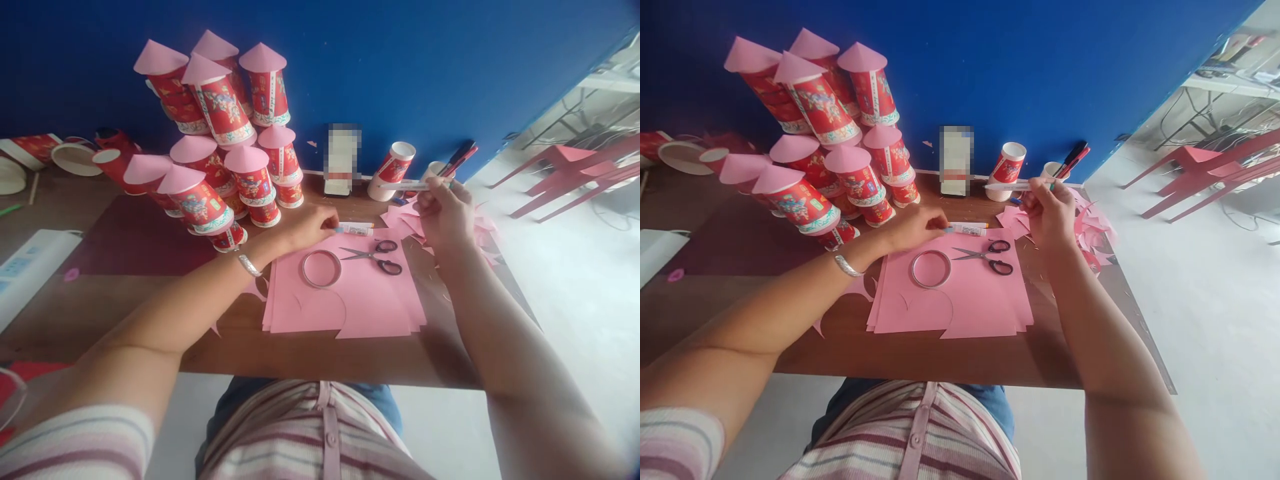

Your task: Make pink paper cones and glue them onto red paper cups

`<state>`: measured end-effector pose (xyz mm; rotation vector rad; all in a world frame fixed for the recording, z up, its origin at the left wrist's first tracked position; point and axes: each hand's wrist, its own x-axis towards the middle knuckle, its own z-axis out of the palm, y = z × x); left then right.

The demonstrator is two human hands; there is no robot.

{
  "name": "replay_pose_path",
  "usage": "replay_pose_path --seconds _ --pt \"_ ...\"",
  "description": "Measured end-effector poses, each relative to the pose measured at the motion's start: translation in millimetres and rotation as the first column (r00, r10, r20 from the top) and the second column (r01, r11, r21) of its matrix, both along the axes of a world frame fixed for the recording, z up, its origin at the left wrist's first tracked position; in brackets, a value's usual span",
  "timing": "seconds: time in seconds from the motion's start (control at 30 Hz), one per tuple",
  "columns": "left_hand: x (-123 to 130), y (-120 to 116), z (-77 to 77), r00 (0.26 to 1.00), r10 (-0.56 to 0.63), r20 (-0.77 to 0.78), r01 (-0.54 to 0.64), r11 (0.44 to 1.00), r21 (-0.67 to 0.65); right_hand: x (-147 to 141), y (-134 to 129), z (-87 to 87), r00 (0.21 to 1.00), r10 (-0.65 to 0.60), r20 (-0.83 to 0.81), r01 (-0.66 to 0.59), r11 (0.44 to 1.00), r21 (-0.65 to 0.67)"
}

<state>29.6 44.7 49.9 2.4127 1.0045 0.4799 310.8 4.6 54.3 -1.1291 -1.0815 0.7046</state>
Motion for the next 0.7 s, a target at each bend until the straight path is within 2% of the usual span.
replay_pose_path --seconds 0.13,0.23,0.33,0.4,0.47,0.57,0.7 --pt "14.9 2.8 -10.0 0.989 -0.100 -0.108 0.107 0.992 0.061 -2.9 -10.9 -5.8 0.998 0.027 -0.060 -0.031 0.998 -0.055" --pt "11.5 -2.2 -10.6 0.992 -0.100 -0.083 0.111 0.983 0.149 -10.6 -20.6 -11.7 0.996 0.016 -0.084 -0.022 0.997 -0.076" --pt "-5.7 -27.2 -10.5 0.989 -0.145 -0.014 0.143 0.952 0.269 -14.7 -26.4 -15.1 0.985 -0.011 -0.174 -0.008 0.994 -0.108" --pt "-19.0 -54.1 -13.1 0.968 -0.246 -0.056 0.250 0.913 0.321 -16.3 -27.3 -16.2 0.978 -0.015 -0.208 -0.009 0.993 -0.114" --pt "-29.6 -82.3 -18.9 0.932 -0.330 -0.152 0.361 0.885 0.295 -18.9 -27.0 -16.8 0.980 0.002 -0.199 -0.025 0.994 -0.111" --pt "-37.4 -111.7 -30.8 0.895 -0.385 -0.224 0.427 0.885 0.187 -24.9 -26.8 -17.7 0.984 0.050 -0.169 -0.070 0.991 -0.117" --pt "-39.1 -118.3 -43.8 0.887 -0.410 -0.212 0.432 0.899 0.070 -31.5 -29.4 -20.1 0.984 0.068 -0.163 -0.088 0.989 -0.116"
